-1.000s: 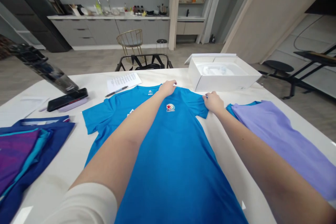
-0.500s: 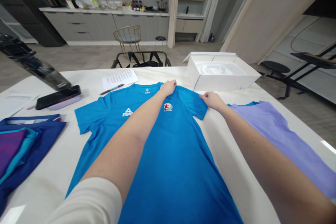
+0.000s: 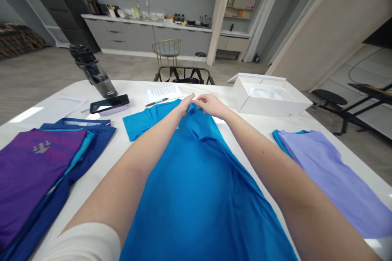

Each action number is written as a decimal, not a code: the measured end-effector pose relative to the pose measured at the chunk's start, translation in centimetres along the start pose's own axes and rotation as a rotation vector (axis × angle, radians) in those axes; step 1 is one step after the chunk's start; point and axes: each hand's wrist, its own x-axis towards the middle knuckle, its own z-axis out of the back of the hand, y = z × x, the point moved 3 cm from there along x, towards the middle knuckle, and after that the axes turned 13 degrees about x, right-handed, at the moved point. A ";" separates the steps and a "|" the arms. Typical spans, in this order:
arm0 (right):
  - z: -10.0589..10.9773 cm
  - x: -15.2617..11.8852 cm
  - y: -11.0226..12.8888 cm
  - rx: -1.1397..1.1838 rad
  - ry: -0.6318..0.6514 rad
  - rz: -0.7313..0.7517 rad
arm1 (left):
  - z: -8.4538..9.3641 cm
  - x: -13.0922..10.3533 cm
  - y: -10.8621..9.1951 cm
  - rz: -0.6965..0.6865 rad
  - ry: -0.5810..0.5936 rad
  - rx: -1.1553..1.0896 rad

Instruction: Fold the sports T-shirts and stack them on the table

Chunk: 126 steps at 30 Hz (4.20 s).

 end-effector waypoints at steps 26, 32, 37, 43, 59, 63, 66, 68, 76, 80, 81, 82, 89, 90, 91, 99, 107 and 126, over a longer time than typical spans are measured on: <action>3.1 6.5 -14.9 0.230 -0.403 0.059 | 3.8 -4.9 -0.1 -0.188 -0.427 0.636; 1.3 9.7 -15.9 0.019 -0.325 -0.042 | 7.7 -1.5 2.0 0.051 -0.408 0.729; -1.4 9.6 -16.3 -0.345 -0.308 -0.128 | 8.2 -2.8 3.4 -0.001 -0.424 1.123; -2.4 4.8 -13.3 -0.446 -0.393 0.013 | 4.7 -6.7 1.6 -0.457 -0.235 1.466; -6.0 -19.8 -7.7 -0.251 -0.070 -0.053 | -3.9 -20.6 2.9 -0.679 0.303 1.464; -5.4 -26.7 -7.0 -0.258 -0.075 -0.203 | -6.4 -24.0 2.8 -0.691 0.298 1.527; -4.8 -31.0 -6.5 -0.322 -0.069 -0.281 | -8.2 -25.7 2.7 -0.695 0.280 1.563; -4.5 -33.4 -6.0 -0.349 -0.059 -0.313 | -9.3 -26.6 2.6 -0.721 0.272 1.573; -4.5 -39.6 -1.5 -0.227 -0.122 -0.279 | -10.0 -29.2 1.3 -0.766 0.243 1.581; -5.7 -40.1 3.5 -0.051 -0.135 -0.160 | -7.7 -31.5 0.2 -0.775 0.196 1.546; -6.3 -40.0 4.7 -0.011 -0.116 -0.136 | -7.1 -32.2 0.1 -0.778 0.199 1.542; -7.0 -39.8 5.7 0.022 -0.084 -0.115 | -6.6 -33.0 0.1 -0.780 0.208 1.541; -12.7 -38.5 6.0 -0.002 0.347 -0.145 | -4.5 -38.4 2.5 -0.779 0.353 1.556; -13.0 -38.4 5.2 -0.031 0.364 -0.155 | -4.4 -39.0 2.7 -0.794 0.358 1.550; -13.0 -38.3 4.5 -0.067 0.356 -0.161 | -4.3 -39.5 2.9 -0.813 0.360 1.541; -12.1 -39.8 2.1 -0.003 0.495 -0.267 | -4.3 -42.6 3.2 -0.840 0.455 1.472; -11.0 -39.3 1.6 -0.041 0.400 -0.222 | -5.2 -44.9 3.3 -0.859 0.473 1.348; -9.7 -13.9 -2.0 -0.074 0.088 -0.083 | 4.9 -27.2 1.4 -0.310 -0.171 1.378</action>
